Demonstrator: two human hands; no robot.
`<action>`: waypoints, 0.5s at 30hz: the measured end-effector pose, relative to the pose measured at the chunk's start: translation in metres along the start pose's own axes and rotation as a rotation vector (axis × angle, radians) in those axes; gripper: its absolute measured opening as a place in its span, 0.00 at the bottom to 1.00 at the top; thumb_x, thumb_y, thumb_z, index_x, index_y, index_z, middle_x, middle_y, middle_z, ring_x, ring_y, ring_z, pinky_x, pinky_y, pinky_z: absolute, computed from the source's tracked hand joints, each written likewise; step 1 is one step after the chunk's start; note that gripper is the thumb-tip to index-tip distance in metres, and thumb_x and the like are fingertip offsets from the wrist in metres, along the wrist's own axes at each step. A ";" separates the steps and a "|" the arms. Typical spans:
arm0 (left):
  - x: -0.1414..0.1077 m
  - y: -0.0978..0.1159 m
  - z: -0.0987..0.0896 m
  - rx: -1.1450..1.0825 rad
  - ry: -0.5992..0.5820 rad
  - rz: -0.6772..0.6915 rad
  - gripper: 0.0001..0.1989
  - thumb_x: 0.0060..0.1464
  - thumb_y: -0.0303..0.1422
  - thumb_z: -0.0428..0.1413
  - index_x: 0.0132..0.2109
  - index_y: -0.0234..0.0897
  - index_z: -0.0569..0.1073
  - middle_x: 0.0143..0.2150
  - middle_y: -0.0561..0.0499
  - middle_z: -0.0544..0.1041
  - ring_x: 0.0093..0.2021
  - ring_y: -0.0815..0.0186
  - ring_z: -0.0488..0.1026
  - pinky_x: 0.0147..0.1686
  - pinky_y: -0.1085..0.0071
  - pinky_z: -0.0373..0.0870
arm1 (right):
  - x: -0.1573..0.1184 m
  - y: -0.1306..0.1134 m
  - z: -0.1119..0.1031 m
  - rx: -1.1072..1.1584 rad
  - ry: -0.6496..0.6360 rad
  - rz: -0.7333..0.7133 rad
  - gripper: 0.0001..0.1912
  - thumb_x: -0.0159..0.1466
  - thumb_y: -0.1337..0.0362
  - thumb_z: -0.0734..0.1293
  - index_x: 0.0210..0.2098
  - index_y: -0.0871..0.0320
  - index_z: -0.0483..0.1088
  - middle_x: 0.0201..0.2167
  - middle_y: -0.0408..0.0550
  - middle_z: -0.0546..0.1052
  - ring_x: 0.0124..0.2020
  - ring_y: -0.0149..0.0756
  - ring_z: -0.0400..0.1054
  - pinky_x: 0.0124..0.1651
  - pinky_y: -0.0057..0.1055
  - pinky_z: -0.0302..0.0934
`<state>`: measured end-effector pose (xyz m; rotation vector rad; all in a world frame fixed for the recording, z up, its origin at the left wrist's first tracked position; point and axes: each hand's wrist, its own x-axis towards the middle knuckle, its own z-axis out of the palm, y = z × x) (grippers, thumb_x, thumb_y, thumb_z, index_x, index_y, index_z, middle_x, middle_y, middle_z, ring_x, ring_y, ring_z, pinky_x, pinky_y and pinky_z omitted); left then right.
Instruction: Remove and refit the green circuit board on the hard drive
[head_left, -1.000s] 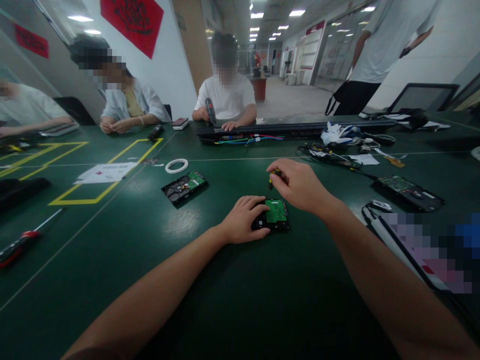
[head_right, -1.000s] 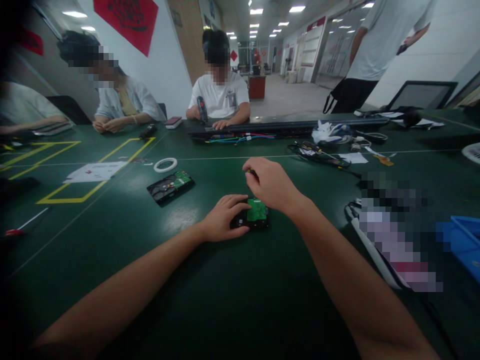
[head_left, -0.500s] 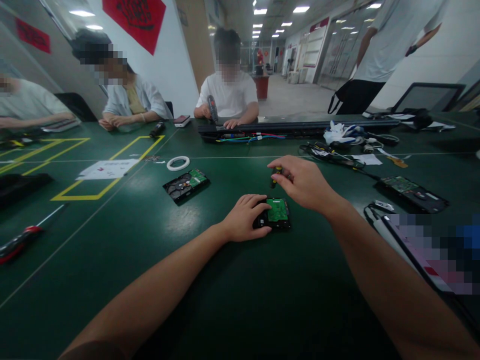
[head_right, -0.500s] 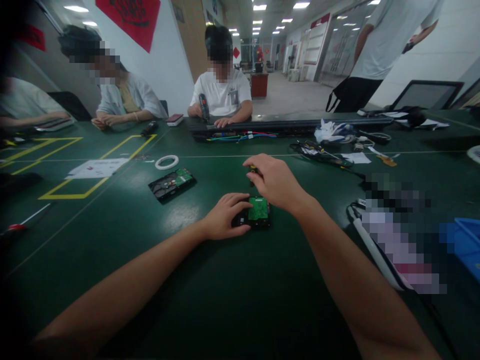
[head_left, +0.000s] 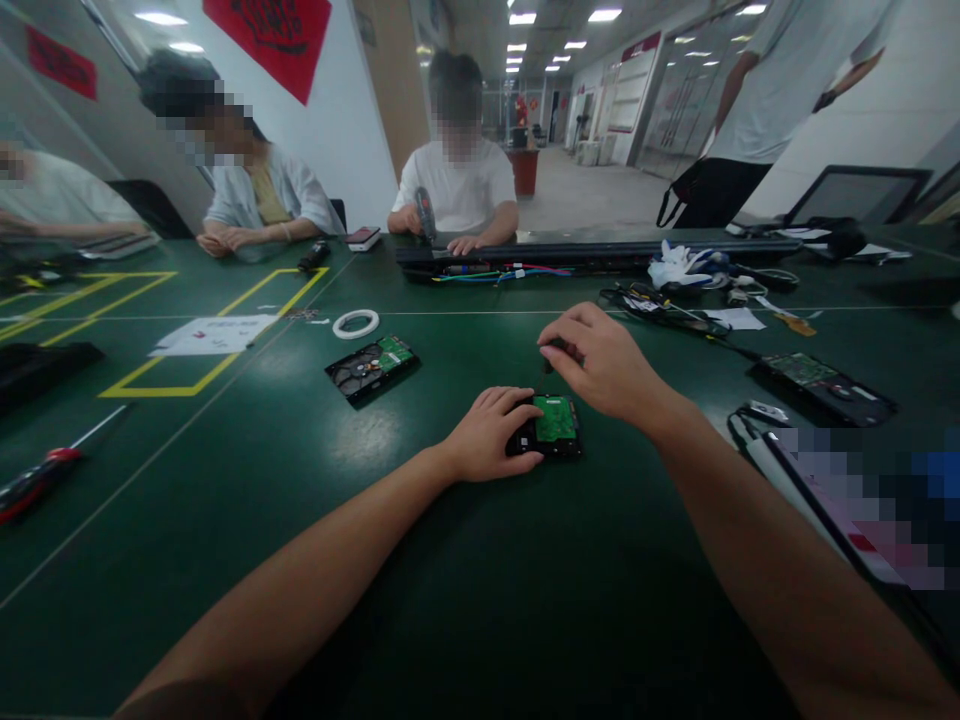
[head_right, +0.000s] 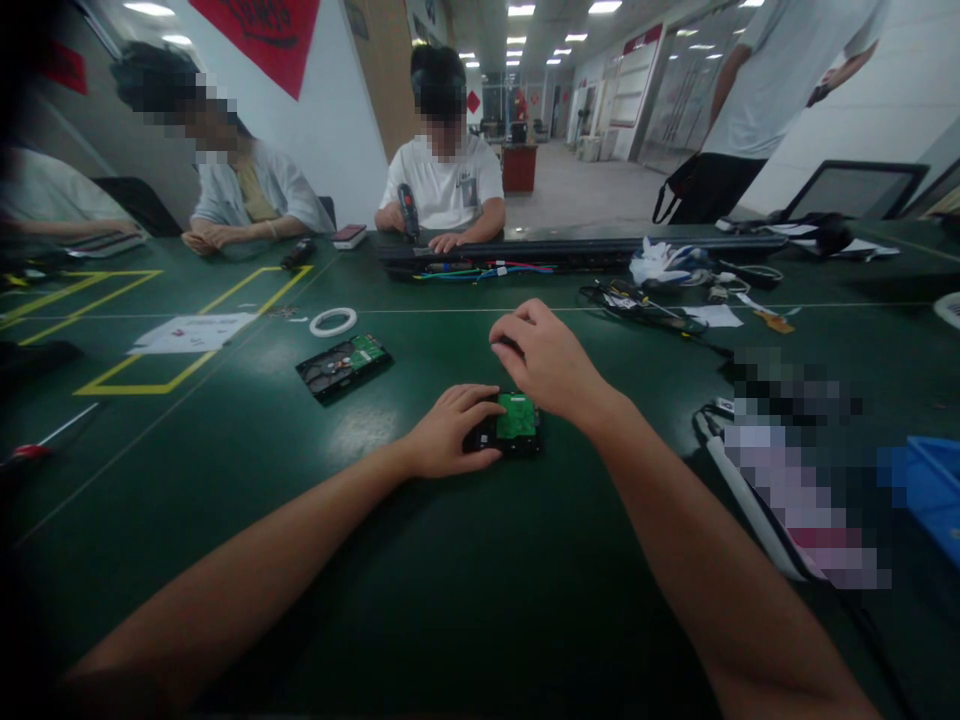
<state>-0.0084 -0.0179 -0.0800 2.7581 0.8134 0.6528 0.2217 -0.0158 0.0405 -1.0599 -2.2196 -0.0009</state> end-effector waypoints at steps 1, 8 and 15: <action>0.000 0.000 0.000 -0.001 0.000 0.001 0.32 0.61 0.51 0.62 0.67 0.42 0.70 0.73 0.38 0.65 0.72 0.44 0.63 0.71 0.42 0.59 | 0.000 0.001 0.000 -0.004 0.002 -0.001 0.07 0.71 0.66 0.65 0.44 0.55 0.76 0.45 0.54 0.73 0.46 0.45 0.71 0.51 0.43 0.66; 0.000 0.001 -0.002 -0.009 -0.005 -0.002 0.32 0.62 0.51 0.62 0.67 0.43 0.69 0.73 0.38 0.65 0.72 0.43 0.63 0.71 0.41 0.59 | 0.001 0.000 0.000 -0.034 -0.039 0.023 0.09 0.70 0.67 0.64 0.49 0.56 0.72 0.47 0.56 0.76 0.44 0.47 0.71 0.51 0.45 0.65; 0.000 0.001 -0.002 -0.024 -0.011 -0.008 0.32 0.61 0.51 0.62 0.67 0.43 0.70 0.73 0.38 0.65 0.72 0.43 0.63 0.71 0.40 0.59 | -0.001 0.002 0.006 -0.033 -0.062 0.060 0.11 0.70 0.65 0.65 0.51 0.56 0.70 0.48 0.55 0.77 0.40 0.44 0.70 0.46 0.42 0.65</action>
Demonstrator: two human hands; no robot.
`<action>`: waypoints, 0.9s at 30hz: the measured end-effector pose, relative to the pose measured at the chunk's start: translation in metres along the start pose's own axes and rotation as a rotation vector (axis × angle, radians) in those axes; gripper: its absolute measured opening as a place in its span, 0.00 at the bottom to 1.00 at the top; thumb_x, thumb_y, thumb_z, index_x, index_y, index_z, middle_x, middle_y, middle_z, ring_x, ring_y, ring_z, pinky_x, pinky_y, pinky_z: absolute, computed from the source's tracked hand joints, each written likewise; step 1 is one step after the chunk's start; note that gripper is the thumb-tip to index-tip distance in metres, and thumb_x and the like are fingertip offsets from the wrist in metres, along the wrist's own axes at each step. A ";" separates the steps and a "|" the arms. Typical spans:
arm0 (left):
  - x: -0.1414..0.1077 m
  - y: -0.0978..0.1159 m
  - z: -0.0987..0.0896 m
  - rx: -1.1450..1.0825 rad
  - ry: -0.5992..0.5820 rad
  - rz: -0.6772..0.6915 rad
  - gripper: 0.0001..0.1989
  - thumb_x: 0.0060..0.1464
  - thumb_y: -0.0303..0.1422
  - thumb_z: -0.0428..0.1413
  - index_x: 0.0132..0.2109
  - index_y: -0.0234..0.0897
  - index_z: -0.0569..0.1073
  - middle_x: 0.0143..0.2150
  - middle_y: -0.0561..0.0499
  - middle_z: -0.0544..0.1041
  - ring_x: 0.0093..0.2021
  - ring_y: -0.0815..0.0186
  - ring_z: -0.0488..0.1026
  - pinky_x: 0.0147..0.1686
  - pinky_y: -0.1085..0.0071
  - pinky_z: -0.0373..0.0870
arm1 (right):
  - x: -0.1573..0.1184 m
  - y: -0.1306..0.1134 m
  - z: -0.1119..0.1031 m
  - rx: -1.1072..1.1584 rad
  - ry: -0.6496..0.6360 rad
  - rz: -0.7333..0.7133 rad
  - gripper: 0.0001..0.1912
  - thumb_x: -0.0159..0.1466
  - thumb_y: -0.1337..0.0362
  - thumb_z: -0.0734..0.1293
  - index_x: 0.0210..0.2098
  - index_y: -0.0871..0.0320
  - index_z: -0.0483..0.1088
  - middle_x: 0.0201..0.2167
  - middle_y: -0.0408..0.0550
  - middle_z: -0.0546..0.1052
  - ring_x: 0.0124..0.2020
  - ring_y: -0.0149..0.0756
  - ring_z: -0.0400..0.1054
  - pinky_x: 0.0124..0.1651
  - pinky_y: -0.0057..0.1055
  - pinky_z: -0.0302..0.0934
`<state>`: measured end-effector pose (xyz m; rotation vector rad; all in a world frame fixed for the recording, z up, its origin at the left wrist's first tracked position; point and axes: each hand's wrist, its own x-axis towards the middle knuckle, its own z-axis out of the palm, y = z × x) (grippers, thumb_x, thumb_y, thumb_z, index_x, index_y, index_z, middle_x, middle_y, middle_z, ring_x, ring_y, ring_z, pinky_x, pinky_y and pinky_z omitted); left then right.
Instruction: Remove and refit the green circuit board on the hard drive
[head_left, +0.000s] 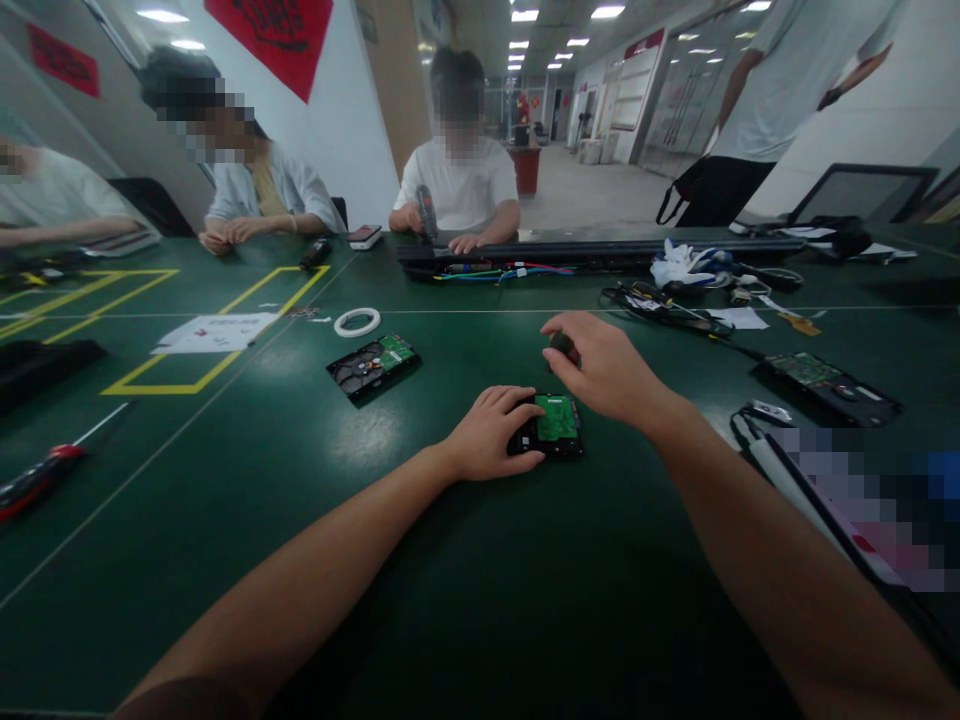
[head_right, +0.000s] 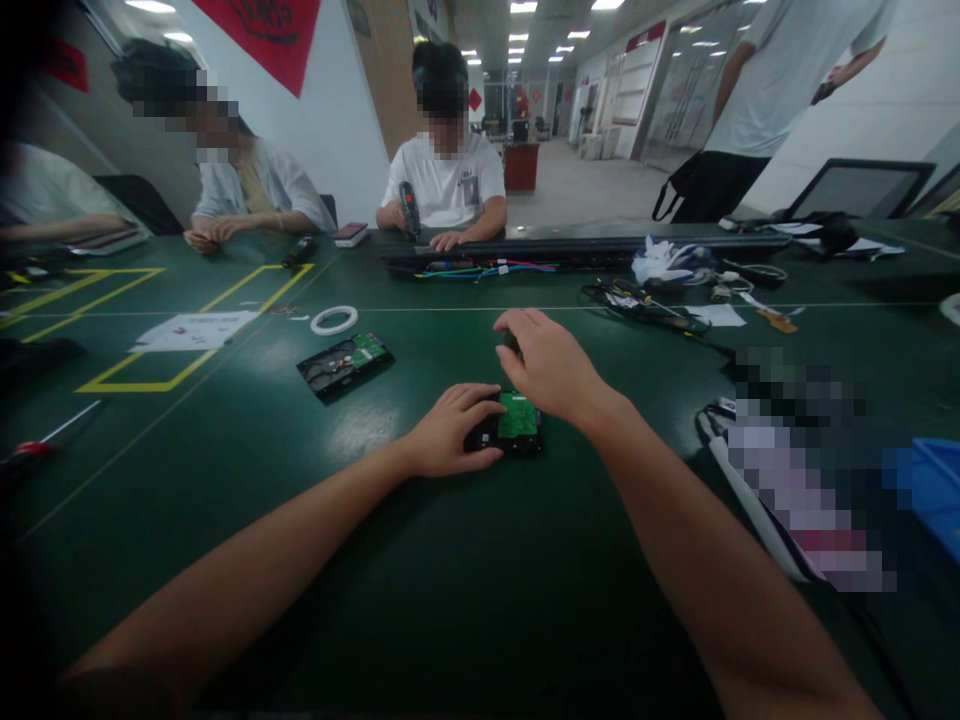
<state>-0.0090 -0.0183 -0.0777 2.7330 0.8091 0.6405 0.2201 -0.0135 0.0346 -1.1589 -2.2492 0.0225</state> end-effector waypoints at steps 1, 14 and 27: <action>0.000 0.000 0.000 0.004 -0.002 -0.003 0.32 0.61 0.51 0.62 0.67 0.43 0.70 0.73 0.38 0.65 0.72 0.43 0.63 0.71 0.40 0.58 | 0.000 0.000 0.001 0.006 0.000 0.004 0.12 0.69 0.66 0.65 0.52 0.55 0.70 0.48 0.55 0.77 0.40 0.44 0.70 0.46 0.42 0.65; 0.000 0.001 -0.001 0.009 -0.018 -0.013 0.32 0.62 0.51 0.62 0.67 0.43 0.70 0.74 0.38 0.64 0.72 0.42 0.62 0.71 0.40 0.59 | 0.000 0.002 -0.026 0.007 0.242 0.177 0.20 0.65 0.60 0.71 0.56 0.56 0.70 0.36 0.48 0.78 0.32 0.42 0.72 0.41 0.41 0.66; -0.002 0.000 -0.004 0.000 -0.027 -0.019 0.33 0.62 0.50 0.62 0.68 0.42 0.68 0.75 0.37 0.63 0.74 0.43 0.61 0.72 0.41 0.58 | -0.004 0.078 -0.051 -0.266 0.379 0.429 0.12 0.64 0.63 0.68 0.47 0.56 0.78 0.47 0.57 0.81 0.50 0.53 0.74 0.55 0.50 0.66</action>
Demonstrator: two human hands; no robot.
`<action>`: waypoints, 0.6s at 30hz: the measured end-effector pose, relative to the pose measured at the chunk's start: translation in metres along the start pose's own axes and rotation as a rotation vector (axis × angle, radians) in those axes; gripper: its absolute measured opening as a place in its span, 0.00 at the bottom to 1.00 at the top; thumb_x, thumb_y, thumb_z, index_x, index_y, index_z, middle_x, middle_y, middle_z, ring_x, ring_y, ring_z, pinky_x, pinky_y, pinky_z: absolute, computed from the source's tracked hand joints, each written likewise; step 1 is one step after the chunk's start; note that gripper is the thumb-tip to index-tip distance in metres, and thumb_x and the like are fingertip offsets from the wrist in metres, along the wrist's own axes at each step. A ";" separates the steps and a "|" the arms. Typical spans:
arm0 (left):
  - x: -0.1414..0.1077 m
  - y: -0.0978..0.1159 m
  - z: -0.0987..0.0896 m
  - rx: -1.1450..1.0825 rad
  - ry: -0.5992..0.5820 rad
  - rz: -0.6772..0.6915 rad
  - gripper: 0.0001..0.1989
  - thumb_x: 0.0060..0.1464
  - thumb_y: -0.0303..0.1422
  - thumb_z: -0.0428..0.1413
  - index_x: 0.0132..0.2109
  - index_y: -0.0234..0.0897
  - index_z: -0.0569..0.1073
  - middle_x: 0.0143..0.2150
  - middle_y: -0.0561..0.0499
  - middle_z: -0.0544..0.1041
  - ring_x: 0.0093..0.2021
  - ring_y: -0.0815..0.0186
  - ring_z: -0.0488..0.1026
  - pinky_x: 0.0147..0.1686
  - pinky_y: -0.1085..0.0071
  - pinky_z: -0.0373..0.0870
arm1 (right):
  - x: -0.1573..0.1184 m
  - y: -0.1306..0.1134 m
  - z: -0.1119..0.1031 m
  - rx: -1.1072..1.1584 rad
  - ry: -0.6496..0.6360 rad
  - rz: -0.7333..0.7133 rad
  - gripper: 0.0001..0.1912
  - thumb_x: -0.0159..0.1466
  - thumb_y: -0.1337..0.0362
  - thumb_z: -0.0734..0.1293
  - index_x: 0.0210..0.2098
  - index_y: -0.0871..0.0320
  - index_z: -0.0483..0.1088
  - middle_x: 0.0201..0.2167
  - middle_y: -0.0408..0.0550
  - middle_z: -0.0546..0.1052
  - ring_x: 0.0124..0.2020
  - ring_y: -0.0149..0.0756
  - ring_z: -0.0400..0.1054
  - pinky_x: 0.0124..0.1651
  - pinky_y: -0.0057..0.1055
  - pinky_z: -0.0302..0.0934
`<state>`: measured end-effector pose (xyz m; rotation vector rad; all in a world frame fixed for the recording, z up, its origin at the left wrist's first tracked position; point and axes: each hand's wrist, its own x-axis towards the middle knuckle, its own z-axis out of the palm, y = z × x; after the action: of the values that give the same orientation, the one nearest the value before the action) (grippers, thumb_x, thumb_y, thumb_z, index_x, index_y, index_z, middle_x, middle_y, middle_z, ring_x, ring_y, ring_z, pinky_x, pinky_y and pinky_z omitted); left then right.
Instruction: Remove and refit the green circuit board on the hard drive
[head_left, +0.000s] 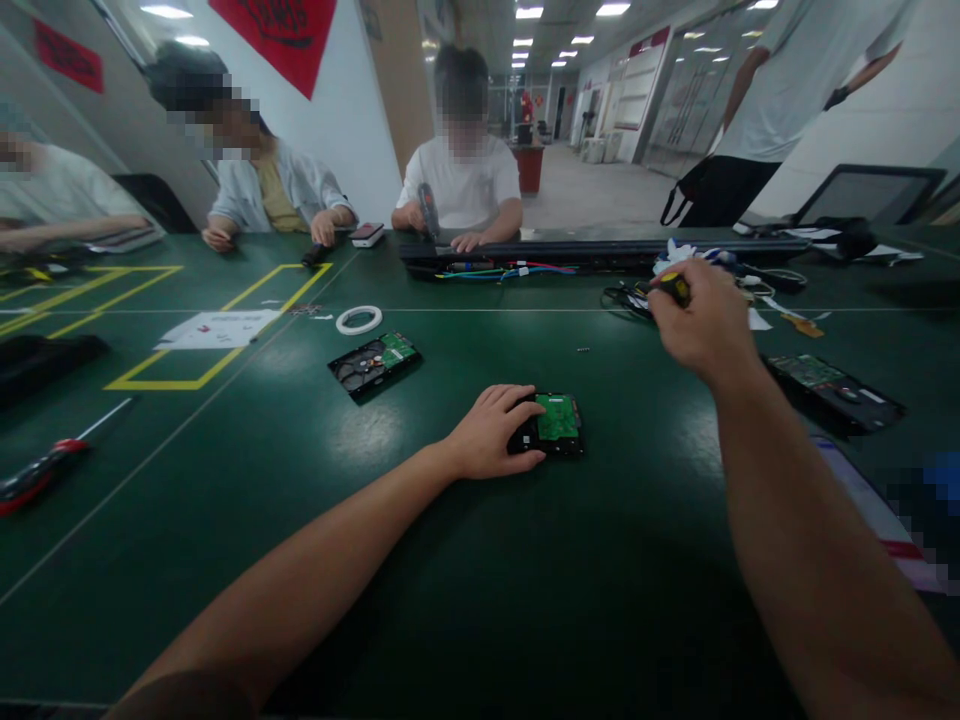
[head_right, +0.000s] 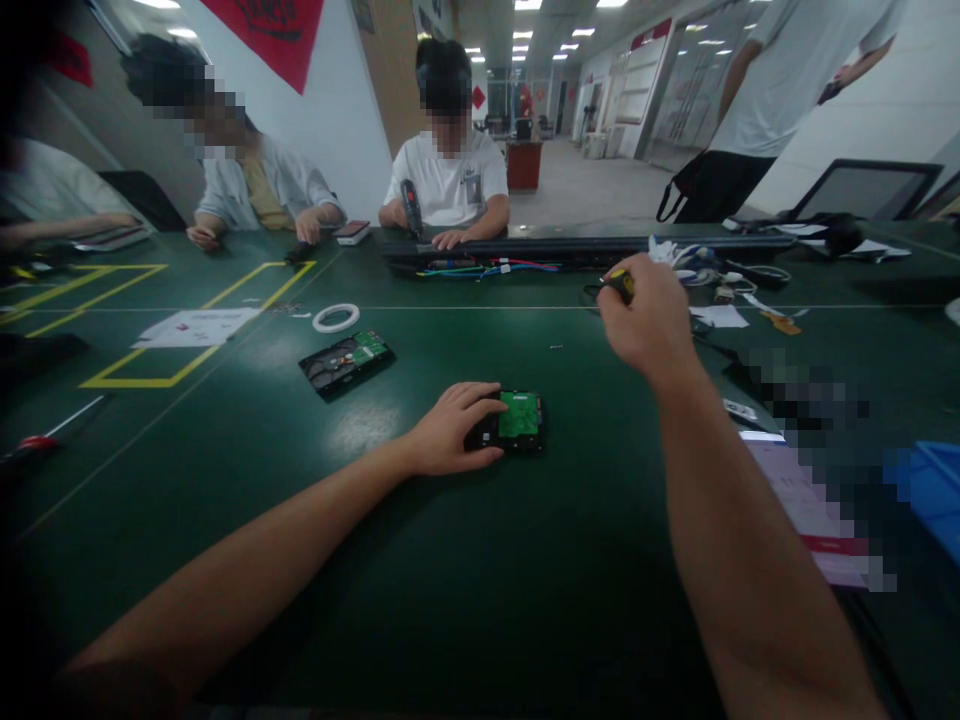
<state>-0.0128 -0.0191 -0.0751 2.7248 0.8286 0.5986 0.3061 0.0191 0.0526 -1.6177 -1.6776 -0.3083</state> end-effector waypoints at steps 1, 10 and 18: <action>0.000 0.000 0.000 -0.003 0.005 -0.002 0.34 0.62 0.50 0.62 0.68 0.41 0.67 0.75 0.37 0.63 0.73 0.43 0.61 0.72 0.41 0.58 | -0.001 0.004 0.011 -0.050 -0.075 0.038 0.13 0.64 0.63 0.68 0.47 0.57 0.78 0.46 0.58 0.81 0.50 0.54 0.75 0.55 0.50 0.67; 0.002 0.005 0.002 -0.060 0.046 -0.106 0.45 0.63 0.60 0.57 0.74 0.36 0.58 0.74 0.33 0.64 0.74 0.42 0.61 0.75 0.40 0.54 | -0.033 0.042 0.096 -0.248 -0.632 0.012 0.22 0.69 0.60 0.67 0.60 0.59 0.77 0.55 0.63 0.80 0.54 0.52 0.75 0.57 0.42 0.66; 0.004 0.005 0.002 -0.022 0.029 -0.096 0.40 0.67 0.58 0.54 0.72 0.34 0.62 0.72 0.33 0.66 0.73 0.45 0.62 0.74 0.43 0.57 | -0.029 0.054 0.119 -0.243 -0.663 0.065 0.26 0.73 0.52 0.62 0.66 0.53 0.74 0.59 0.65 0.74 0.54 0.53 0.74 0.56 0.45 0.67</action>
<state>-0.0068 -0.0210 -0.0741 2.6450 0.9474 0.6245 0.3116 0.0838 -0.0642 -2.1042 -2.1227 0.0791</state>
